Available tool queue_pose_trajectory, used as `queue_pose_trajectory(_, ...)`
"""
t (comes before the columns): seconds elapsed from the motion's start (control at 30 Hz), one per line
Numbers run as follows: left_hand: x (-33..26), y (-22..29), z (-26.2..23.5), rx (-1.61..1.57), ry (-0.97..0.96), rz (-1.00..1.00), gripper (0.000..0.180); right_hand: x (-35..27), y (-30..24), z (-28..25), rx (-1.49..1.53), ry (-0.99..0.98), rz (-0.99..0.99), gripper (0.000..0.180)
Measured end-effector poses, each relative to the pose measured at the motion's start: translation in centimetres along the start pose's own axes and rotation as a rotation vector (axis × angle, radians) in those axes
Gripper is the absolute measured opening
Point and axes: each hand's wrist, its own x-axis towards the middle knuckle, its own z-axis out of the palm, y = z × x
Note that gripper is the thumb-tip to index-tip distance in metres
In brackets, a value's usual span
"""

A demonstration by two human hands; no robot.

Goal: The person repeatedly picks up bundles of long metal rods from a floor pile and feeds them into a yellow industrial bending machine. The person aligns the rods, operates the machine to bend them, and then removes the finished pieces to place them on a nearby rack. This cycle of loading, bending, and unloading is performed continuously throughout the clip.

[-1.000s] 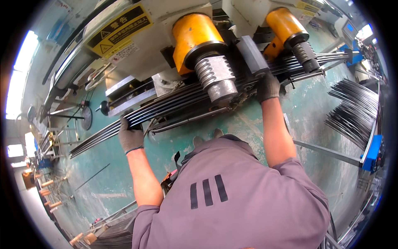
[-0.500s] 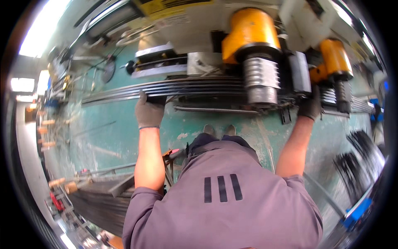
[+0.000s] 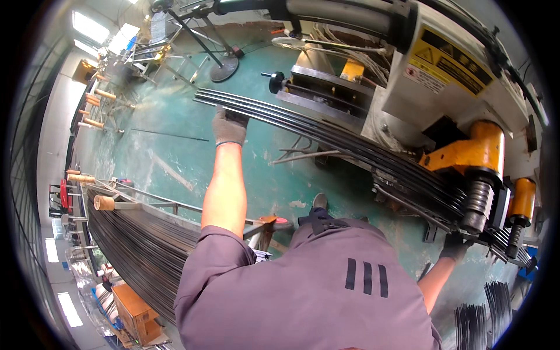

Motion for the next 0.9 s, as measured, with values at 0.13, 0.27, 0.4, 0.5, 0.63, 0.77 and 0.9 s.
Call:
queue_pose_trajectory(0.13,5.0,4.9,-0.2,0.076,0.085,0.089,0.037,-3.8,6.0,-3.6,0.048,0.149,0.163,0.075)
queue_pose_trajectory(0.27,10.1,8.6,-3.4,0.181,0.209,0.095,0.031,-6.4,9.8,-6.7,-0.095,0.279,0.221,0.065)
queue_pose_trajectory(0.4,12.0,9.8,-5.3,0.285,0.133,0.105,0.023,-6.8,11.2,-9.1,0.366,0.36,0.3,0.058)
queue_pose_trajectory(0.5,12.3,10.2,-5.5,0.34,-0.017,0.107,0.022,-5.4,11.5,-11.1,1.487,0.489,0.315,0.057)
queue_pose_trajectory(0.63,13.7,11.7,-7.8,0.784,-0.349,0.191,0.017,-5.2,11.4,-14.8,2.542,0.56,0.342,0.049)
queue_pose_trajectory(0.77,13.0,13.1,-7.4,0.654,-0.26,-0.048,0.024,-6.5,11.9,-13.5,2.622,0.663,0.417,0.033)
queue_pose_trajectory(0.9,12.5,14.5,-6.7,0.705,-0.223,-0.116,0.034,-6.7,13.3,-11.0,2.758,0.658,0.408,0.023)
